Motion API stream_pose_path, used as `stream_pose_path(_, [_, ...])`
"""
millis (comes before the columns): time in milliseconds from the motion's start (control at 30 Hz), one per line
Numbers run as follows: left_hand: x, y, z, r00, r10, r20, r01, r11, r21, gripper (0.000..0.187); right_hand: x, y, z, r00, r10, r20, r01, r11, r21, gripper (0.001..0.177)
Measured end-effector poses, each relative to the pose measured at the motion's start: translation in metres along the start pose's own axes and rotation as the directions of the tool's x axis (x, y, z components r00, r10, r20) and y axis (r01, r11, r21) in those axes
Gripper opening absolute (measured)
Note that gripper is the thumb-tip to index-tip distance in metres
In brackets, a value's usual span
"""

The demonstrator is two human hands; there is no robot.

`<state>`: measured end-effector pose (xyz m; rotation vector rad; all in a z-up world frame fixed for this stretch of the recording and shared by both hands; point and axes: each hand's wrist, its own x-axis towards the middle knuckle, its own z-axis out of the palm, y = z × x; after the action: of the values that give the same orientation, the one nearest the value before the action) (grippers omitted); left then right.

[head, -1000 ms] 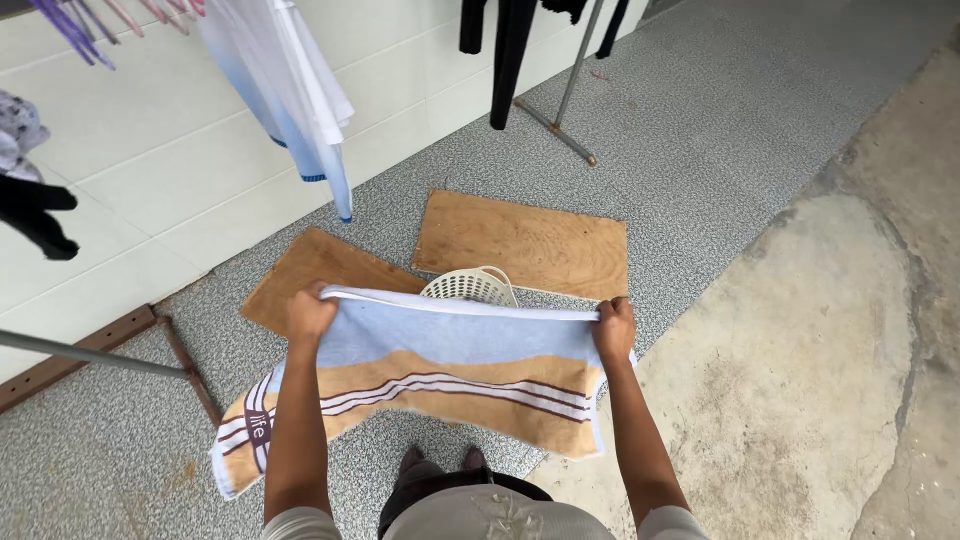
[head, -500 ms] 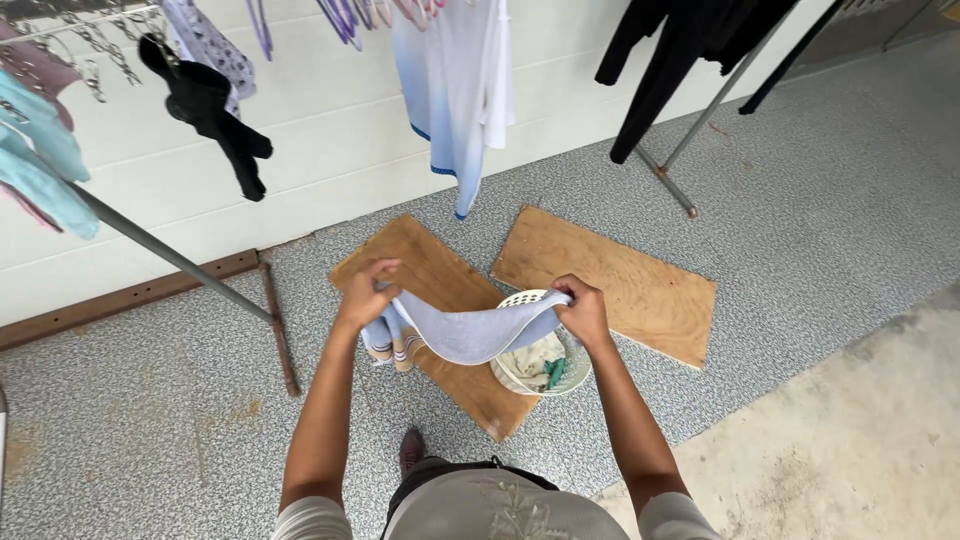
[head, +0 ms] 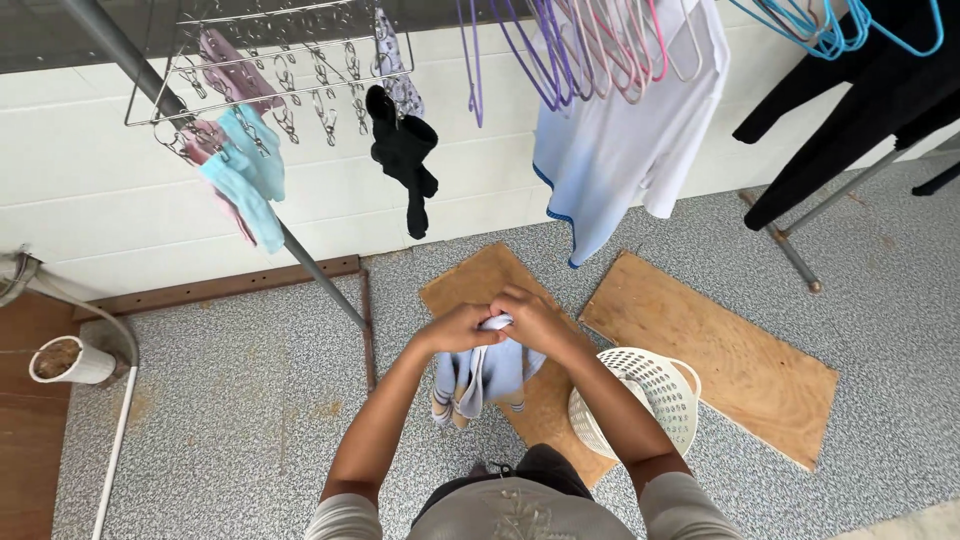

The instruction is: The person unclips socks and underwear from a circular hanger, then takes items from a basket to place on individual hangers and attach them to a clothes rack.

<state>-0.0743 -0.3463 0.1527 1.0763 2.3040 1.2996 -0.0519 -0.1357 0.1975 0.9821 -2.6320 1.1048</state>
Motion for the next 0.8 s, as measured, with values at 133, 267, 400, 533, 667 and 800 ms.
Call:
stream_pose_path(133, [-0.008, -0.029, -0.018, 0.981, -0.169, -0.091, 0.165, 0.985, -0.046, 0.030, 0.041, 0.010, 0.005, 0.987, -0.098, 0.131, 0.090, 0.993, 0.072, 0.025])
stream_pose_path(267, [-0.013, -0.024, -0.064, 0.940, -0.204, -0.274, 0.151, 0.967, -0.204, 0.025, 0.084, 0.015, -0.055, 0.953, -0.092, 0.289, 0.026, 0.974, 0.224, 0.041])
stream_pose_path(400, [0.006, 0.025, -0.120, 0.804, -0.321, -0.500, 0.107, 0.906, -0.409, 0.026, 0.131, 0.006, -0.116, 0.956, -0.126, -0.266, 0.147, 0.987, 0.059, 0.020])
stream_pose_path(533, [0.055, 0.093, -0.192, 0.661, -0.240, -0.711, -0.216, 0.847, -0.486, 0.028, 0.205, -0.011, -0.175, 0.777, -0.188, -0.601, 0.191, 0.980, -0.060, 0.016])
stream_pose_path(667, [0.099, 0.151, -0.262, 0.514, -0.124, -0.849, -0.362, 0.866, -0.345, 0.032, 0.296, -0.008, -0.222, 0.721, -0.300, -0.625, 0.005, 0.904, -0.428, 0.024])
stream_pose_path(800, [0.135, 0.171, -0.306, 0.453, -0.052, -0.890, -0.391, 0.886, -0.251, 0.034, 0.364, 0.036, -0.233, 0.818, -0.299, -0.492, -0.143, 0.722, -0.677, 0.035])
